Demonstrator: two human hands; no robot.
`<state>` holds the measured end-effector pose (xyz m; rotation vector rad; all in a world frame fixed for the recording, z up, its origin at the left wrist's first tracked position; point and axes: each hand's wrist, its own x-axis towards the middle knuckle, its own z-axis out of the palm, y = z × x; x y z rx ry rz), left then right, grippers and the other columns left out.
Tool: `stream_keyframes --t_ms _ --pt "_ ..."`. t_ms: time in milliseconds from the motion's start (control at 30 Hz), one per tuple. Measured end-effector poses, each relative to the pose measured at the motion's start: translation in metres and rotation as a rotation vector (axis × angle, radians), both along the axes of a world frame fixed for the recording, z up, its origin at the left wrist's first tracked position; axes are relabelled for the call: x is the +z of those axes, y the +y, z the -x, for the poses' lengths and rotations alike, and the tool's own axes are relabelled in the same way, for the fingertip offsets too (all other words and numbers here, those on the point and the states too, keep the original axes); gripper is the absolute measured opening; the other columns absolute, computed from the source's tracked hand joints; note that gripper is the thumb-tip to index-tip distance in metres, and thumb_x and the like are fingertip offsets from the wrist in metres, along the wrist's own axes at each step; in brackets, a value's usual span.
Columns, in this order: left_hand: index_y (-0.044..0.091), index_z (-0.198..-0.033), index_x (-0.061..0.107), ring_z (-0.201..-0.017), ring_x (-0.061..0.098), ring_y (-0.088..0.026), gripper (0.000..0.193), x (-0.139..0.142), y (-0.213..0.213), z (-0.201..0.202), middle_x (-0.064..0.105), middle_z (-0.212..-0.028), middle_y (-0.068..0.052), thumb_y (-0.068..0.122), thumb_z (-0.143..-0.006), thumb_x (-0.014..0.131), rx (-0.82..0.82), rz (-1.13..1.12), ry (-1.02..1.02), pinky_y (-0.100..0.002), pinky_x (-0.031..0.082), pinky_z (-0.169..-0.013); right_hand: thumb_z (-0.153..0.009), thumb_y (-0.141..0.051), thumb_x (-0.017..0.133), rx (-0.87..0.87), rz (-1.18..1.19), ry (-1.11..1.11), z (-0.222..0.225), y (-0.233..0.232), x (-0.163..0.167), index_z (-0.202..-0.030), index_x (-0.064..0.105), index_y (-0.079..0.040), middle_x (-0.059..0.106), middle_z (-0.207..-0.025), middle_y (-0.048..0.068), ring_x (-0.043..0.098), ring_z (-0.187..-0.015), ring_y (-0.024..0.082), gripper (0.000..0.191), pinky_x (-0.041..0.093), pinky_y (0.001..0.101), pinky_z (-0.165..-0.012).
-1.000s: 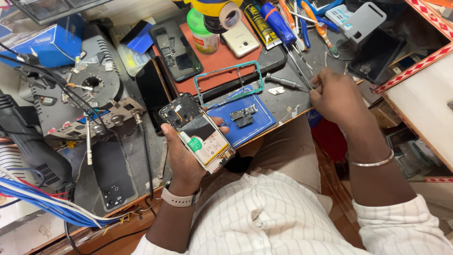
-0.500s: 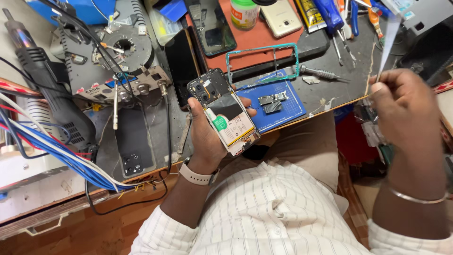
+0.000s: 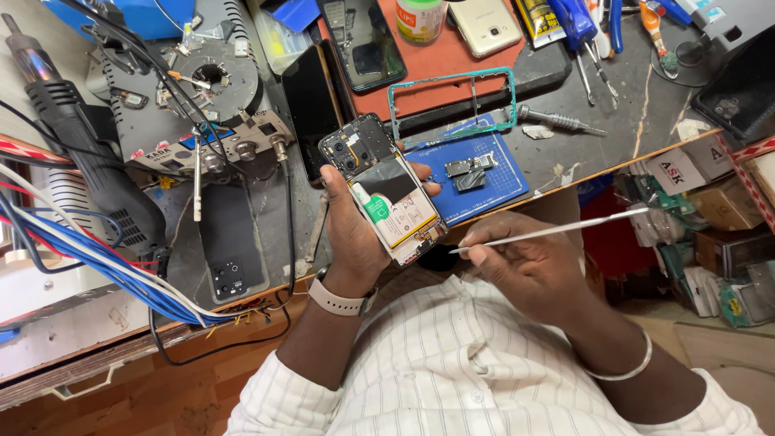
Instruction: The person uses a screwdriver to remove screws from the back of a smartphone, then detaches the back cover and removes internal components including a black metal plate and a small circuit board. The removed parts are placed on the workbench.
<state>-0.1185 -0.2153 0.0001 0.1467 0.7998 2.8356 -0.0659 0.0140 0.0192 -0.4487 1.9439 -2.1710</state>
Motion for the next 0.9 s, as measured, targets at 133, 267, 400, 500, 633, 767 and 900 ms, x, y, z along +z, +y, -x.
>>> stream_keyframes --t_ms 133,267,400,500,633,767,900 --pt "0.000 -0.147 0.047 -0.110 0.070 -0.041 0.089 0.000 0.000 -0.001 0.067 -0.123 -0.028 0.075 -0.099 0.039 0.019 0.034 0.017 -0.051 0.063 -0.087 -0.099 -0.003 0.064 -0.060 0.028 0.100 0.000 -0.009 0.011 -0.113 0.061 0.003 0.073 -0.108 0.014 0.075 -0.098 0.015 0.015 0.065 0.0293 -0.077" --pt "0.000 -0.145 0.047 -0.109 0.071 -0.041 0.090 -0.001 0.001 0.001 0.067 -0.123 -0.027 0.075 -0.097 0.038 0.008 -0.005 -0.006 -0.051 0.064 -0.086 -0.095 -0.005 0.070 -0.183 -0.201 0.238 0.000 -0.014 0.022 -0.107 0.068 0.002 0.076 -0.104 0.014 0.078 -0.088 0.014 0.013 0.063 0.0276 -0.070" --pt "0.001 -0.147 0.047 -0.109 0.071 -0.041 0.091 -0.002 0.001 0.002 0.066 -0.123 -0.027 0.075 -0.097 0.037 0.006 -0.025 -0.009 -0.050 0.064 -0.088 -0.095 -0.008 0.073 -0.243 -0.443 0.503 -0.001 -0.018 0.031 -0.106 0.068 -0.001 0.076 -0.105 0.013 0.077 -0.093 0.017 0.014 0.063 0.0270 -0.076" --pt "0.000 -0.143 0.047 -0.110 0.070 -0.041 0.087 -0.001 0.002 0.000 0.066 -0.123 -0.028 0.075 -0.099 0.038 0.048 0.055 0.017 -0.052 0.063 -0.087 -0.096 -0.009 0.073 -0.299 -0.513 0.543 -0.002 -0.021 0.033 -0.108 0.068 -0.002 0.076 -0.105 0.013 0.077 -0.091 0.018 0.014 0.062 0.0277 -0.076" --pt "0.001 -0.141 0.048 -0.110 0.070 -0.040 0.086 -0.001 0.003 0.000 0.065 -0.124 -0.027 0.074 -0.098 0.036 0.044 0.055 0.019 -0.054 0.064 -0.084 -0.095 -0.009 0.072 -0.332 -0.523 0.441 -0.003 -0.025 0.033 -0.105 0.069 -0.001 0.077 -0.100 0.011 0.077 -0.080 0.016 0.013 0.061 0.0259 -0.067" --pt "0.001 -0.141 0.049 -0.111 0.070 -0.040 0.085 -0.001 0.005 0.001 0.065 -0.125 -0.028 0.074 -0.099 0.035 0.044 0.045 0.026 -0.053 0.064 -0.085 -0.099 -0.008 0.069 -0.319 -0.489 0.544 -0.003 -0.027 0.033 -0.108 0.066 0.000 0.075 -0.105 0.012 0.077 -0.093 0.020 0.013 0.062 0.0298 -0.079" --pt "0.001 -0.140 0.048 -0.111 0.070 -0.040 0.084 -0.001 0.004 -0.001 0.065 -0.125 -0.027 0.074 -0.099 0.035 0.052 0.063 0.021 -0.053 0.064 -0.084 -0.097 -0.009 0.070 -0.322 -0.528 0.513 -0.003 -0.028 0.033 -0.106 0.067 0.000 0.076 -0.102 0.013 0.077 -0.088 0.020 0.013 0.061 0.0291 -0.073"
